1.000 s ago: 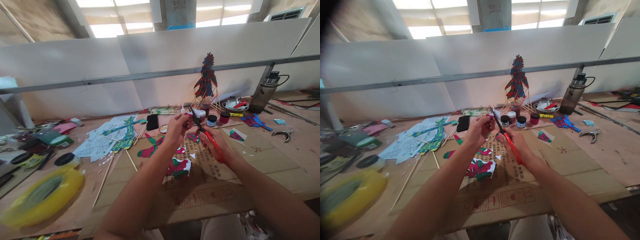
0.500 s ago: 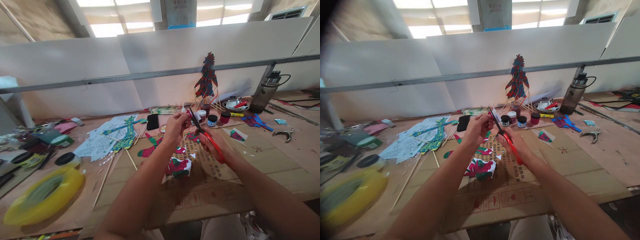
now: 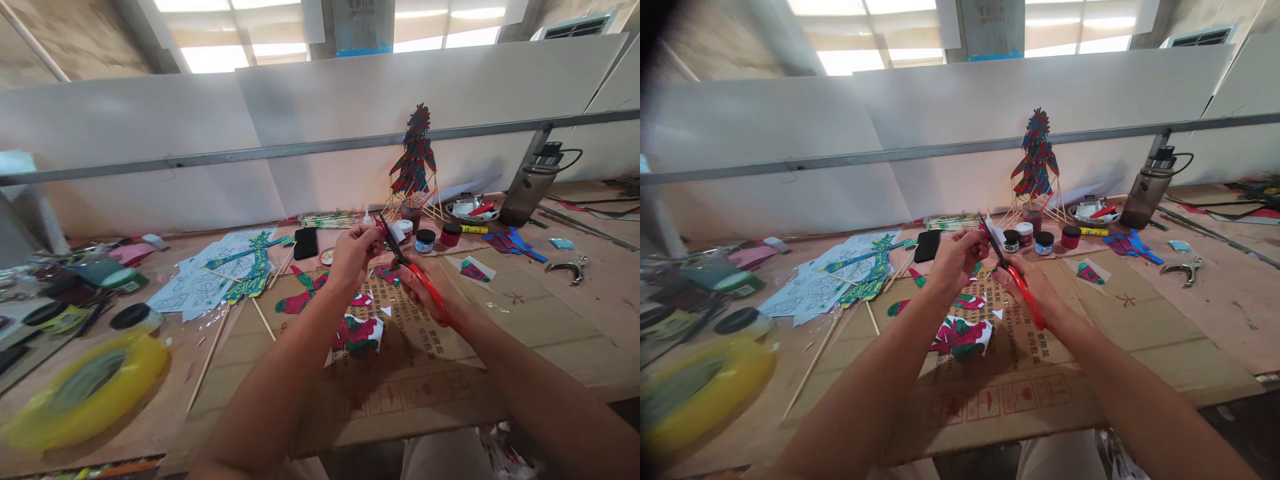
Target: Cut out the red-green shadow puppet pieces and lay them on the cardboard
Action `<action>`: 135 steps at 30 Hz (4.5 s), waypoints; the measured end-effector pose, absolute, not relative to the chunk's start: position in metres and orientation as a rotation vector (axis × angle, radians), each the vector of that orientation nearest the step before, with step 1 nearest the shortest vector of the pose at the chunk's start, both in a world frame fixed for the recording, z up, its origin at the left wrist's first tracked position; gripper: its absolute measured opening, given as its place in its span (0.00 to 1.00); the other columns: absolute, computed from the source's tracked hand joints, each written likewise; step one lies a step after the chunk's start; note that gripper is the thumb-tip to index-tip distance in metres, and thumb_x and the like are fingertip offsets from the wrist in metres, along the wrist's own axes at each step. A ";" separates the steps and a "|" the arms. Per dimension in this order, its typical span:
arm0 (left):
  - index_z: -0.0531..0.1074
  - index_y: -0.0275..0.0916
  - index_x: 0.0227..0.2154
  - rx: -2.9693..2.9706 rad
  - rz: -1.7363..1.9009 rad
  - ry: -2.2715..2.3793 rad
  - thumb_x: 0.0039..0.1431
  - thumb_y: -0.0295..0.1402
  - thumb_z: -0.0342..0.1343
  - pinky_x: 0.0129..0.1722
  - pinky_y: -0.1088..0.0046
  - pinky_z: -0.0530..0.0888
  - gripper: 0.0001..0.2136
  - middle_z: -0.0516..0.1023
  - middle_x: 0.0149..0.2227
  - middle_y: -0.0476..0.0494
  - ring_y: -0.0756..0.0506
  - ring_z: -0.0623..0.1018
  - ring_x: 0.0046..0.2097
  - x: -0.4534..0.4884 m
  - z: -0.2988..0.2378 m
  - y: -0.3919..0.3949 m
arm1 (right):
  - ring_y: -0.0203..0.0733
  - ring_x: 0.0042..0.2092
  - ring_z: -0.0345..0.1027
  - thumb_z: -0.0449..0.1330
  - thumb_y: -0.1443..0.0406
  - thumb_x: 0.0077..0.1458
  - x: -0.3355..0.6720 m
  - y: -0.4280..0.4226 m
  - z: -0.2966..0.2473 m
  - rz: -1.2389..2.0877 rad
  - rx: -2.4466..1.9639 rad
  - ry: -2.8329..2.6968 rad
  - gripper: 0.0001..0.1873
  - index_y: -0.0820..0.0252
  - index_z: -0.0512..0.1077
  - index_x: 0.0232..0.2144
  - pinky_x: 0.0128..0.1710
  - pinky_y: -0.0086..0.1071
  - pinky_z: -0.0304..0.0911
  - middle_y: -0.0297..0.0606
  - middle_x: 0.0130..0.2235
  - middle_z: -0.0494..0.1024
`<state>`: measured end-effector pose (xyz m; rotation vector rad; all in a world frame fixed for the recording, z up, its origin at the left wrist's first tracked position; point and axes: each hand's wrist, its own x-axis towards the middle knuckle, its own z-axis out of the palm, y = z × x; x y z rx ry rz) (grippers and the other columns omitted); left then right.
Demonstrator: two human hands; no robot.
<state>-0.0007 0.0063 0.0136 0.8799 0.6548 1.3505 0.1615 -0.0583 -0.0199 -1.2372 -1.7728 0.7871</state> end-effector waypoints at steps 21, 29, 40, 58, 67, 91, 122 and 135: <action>0.73 0.34 0.23 0.835 1.338 0.660 0.52 0.24 0.71 0.27 0.80 0.66 0.11 0.74 0.23 0.49 0.56 0.70 0.24 0.000 0.015 0.006 | 0.39 0.23 0.55 0.57 0.41 0.65 0.160 -0.057 -0.022 0.909 -1.231 -1.674 0.24 0.51 0.74 0.45 0.24 0.34 0.54 0.29 0.24 0.65; 0.72 0.34 0.23 0.815 1.335 0.674 0.52 0.24 0.71 0.27 0.81 0.66 0.12 0.74 0.23 0.49 0.56 0.70 0.24 0.002 0.016 0.004 | 0.36 0.22 0.52 0.58 0.39 0.64 0.158 -0.056 -0.024 0.938 -1.209 -1.654 0.25 0.51 0.72 0.41 0.23 0.32 0.51 0.27 0.24 0.62; 0.74 0.34 0.23 0.809 1.331 0.651 0.51 0.23 0.71 0.27 0.80 0.67 0.10 0.75 0.23 0.47 0.55 0.71 0.25 0.000 0.016 0.005 | 0.36 0.20 0.52 0.58 0.37 0.63 0.157 -0.054 -0.029 0.948 -1.163 -1.639 0.26 0.51 0.70 0.35 0.19 0.32 0.53 0.26 0.21 0.60; 0.71 0.37 0.22 1.102 1.159 0.649 0.43 0.29 0.67 0.27 0.75 0.65 0.09 0.74 0.25 0.46 0.53 0.71 0.26 -0.021 0.015 0.015 | 0.36 0.21 0.60 0.61 0.37 0.61 0.167 -0.058 -0.007 1.032 -1.204 -1.721 0.28 0.52 0.63 0.32 0.19 0.30 0.58 0.29 0.23 0.66; 0.71 0.37 0.21 1.165 1.100 0.630 0.43 0.29 0.65 0.28 0.74 0.65 0.07 0.71 0.23 0.46 0.53 0.69 0.26 -0.021 0.012 0.020 | 0.34 0.21 0.56 0.62 0.35 0.60 0.166 -0.061 -0.006 0.997 -1.207 -1.744 0.30 0.51 0.63 0.31 0.20 0.29 0.54 0.27 0.22 0.63; 0.73 0.37 0.21 1.103 1.107 0.673 0.45 0.29 0.69 0.28 0.74 0.64 0.09 0.73 0.23 0.46 0.52 0.70 0.26 -0.020 0.014 0.015 | 0.35 0.19 0.53 0.64 0.36 0.60 0.161 -0.056 -0.015 1.004 -1.168 -1.591 0.28 0.51 0.69 0.35 0.19 0.31 0.51 0.26 0.21 0.62; 0.74 0.40 0.24 1.341 1.051 0.737 0.46 0.35 0.69 0.29 0.73 0.63 0.09 0.73 0.24 0.51 0.52 0.68 0.26 0.006 -0.007 0.000 | 0.41 0.33 0.69 0.67 0.59 0.48 0.175 -0.036 -0.022 0.831 -0.992 -1.461 0.20 0.52 0.70 0.45 0.34 0.35 0.67 0.32 0.33 0.74; 0.73 0.37 0.26 0.834 1.136 0.611 0.43 0.27 0.70 0.31 0.77 0.69 0.10 0.75 0.26 0.49 0.54 0.72 0.27 0.004 0.003 0.001 | 0.45 0.32 0.68 0.61 0.49 0.64 0.168 -0.043 -0.020 0.749 -1.067 -1.577 0.14 0.51 0.72 0.37 0.36 0.40 0.68 0.35 0.30 0.73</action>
